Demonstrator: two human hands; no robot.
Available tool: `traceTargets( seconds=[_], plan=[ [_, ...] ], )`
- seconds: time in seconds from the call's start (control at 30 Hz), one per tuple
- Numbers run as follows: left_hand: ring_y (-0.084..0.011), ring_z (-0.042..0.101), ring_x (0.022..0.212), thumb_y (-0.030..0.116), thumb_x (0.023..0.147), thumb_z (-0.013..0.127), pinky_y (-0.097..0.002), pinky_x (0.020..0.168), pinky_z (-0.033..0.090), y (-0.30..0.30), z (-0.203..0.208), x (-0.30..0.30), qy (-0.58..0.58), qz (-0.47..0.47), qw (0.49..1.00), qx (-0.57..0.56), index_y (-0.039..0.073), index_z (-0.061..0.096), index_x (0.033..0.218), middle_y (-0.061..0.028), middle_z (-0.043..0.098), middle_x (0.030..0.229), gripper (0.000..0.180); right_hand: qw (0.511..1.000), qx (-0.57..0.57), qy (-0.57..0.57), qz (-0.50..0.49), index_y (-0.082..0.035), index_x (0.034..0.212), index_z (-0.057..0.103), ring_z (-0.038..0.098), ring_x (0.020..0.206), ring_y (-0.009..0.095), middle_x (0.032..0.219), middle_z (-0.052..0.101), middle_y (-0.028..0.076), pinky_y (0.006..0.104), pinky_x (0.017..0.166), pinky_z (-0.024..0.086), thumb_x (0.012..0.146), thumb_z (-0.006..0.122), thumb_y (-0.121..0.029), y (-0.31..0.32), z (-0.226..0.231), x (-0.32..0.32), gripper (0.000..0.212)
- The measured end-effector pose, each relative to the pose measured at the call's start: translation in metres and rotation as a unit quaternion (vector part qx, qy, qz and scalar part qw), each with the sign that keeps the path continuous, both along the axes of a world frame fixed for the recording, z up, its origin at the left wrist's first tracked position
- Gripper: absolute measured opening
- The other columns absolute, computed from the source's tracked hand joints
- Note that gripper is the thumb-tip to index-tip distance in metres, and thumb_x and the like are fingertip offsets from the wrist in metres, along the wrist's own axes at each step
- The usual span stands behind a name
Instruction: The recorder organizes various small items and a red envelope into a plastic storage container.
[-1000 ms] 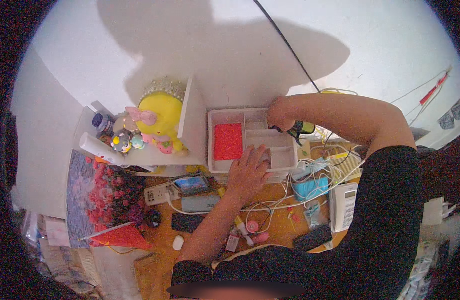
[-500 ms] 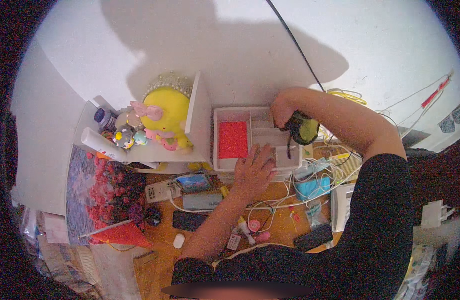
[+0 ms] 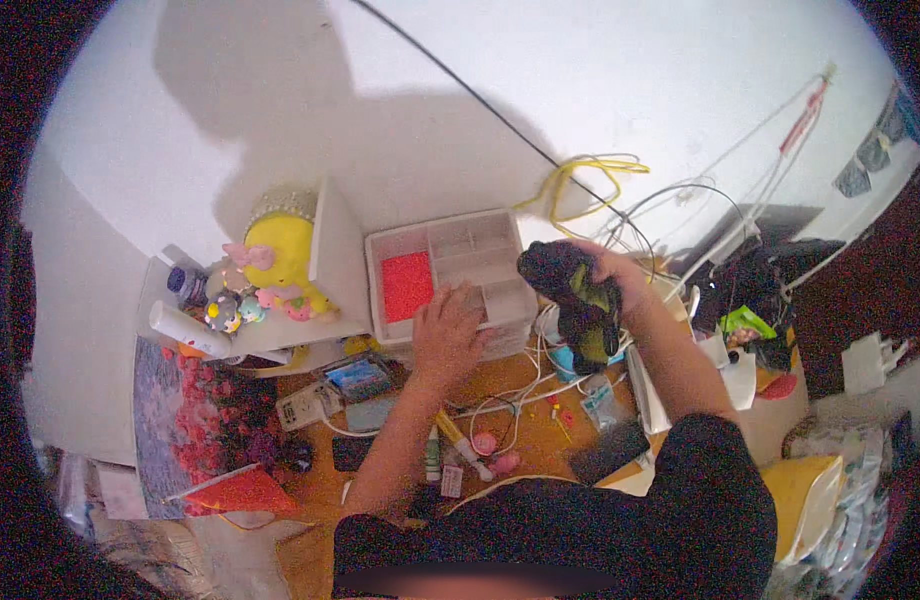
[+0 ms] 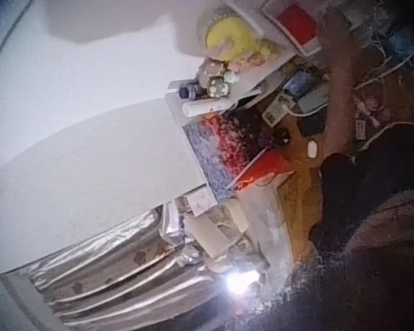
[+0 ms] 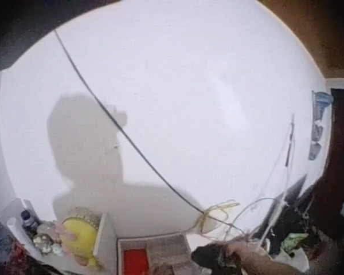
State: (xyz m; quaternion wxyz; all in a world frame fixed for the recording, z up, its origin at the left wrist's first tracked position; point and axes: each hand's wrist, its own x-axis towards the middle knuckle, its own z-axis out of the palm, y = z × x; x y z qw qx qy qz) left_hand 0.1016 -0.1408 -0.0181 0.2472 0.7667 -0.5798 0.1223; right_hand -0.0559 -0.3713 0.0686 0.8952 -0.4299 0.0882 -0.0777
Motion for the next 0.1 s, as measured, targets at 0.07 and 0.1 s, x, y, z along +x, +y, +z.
traceTargets(
  seconds=[0.07, 0.1],
  plan=[
    [-0.0343, 0.035, 0.130, 0.033, 0.072, 0.073, -0.0526, 0.102, 0.031, -0.003, 0.002, -0.005, -0.014, 0.005, 0.999, -0.047, 0.012, 0.066, 0.104, -0.0095, 0.042, 0.141, 0.039, 0.997, -0.021, 0.003, -0.071, 0.007, 0.135, 0.040, 0.054, 0.118, 0.038, 0.132, 0.051, 0.023, 0.0468, 0.107, 0.038, 0.048, 0.059, -0.015, -0.005, -0.039, -0.024, 0.092],
    [-0.0354, 0.034, 0.131, 0.034, 0.068, 0.076, -0.0541, 0.103, 0.030, 0.000, 0.001, -0.009, -0.021, -0.005, 0.997, -0.080, 0.013, 0.066, 0.105, -0.0097, 0.042, 0.141, 0.044, 0.994, 0.036, -0.012, -0.102, 0.006, 0.138, 0.037, 0.050, 0.123, 0.038, 0.135, 0.049, 0.023, 0.0473, 0.111, 0.032, 0.048, 0.059, -0.015, 0.009, -0.053, -0.032, 0.095]
  ],
)
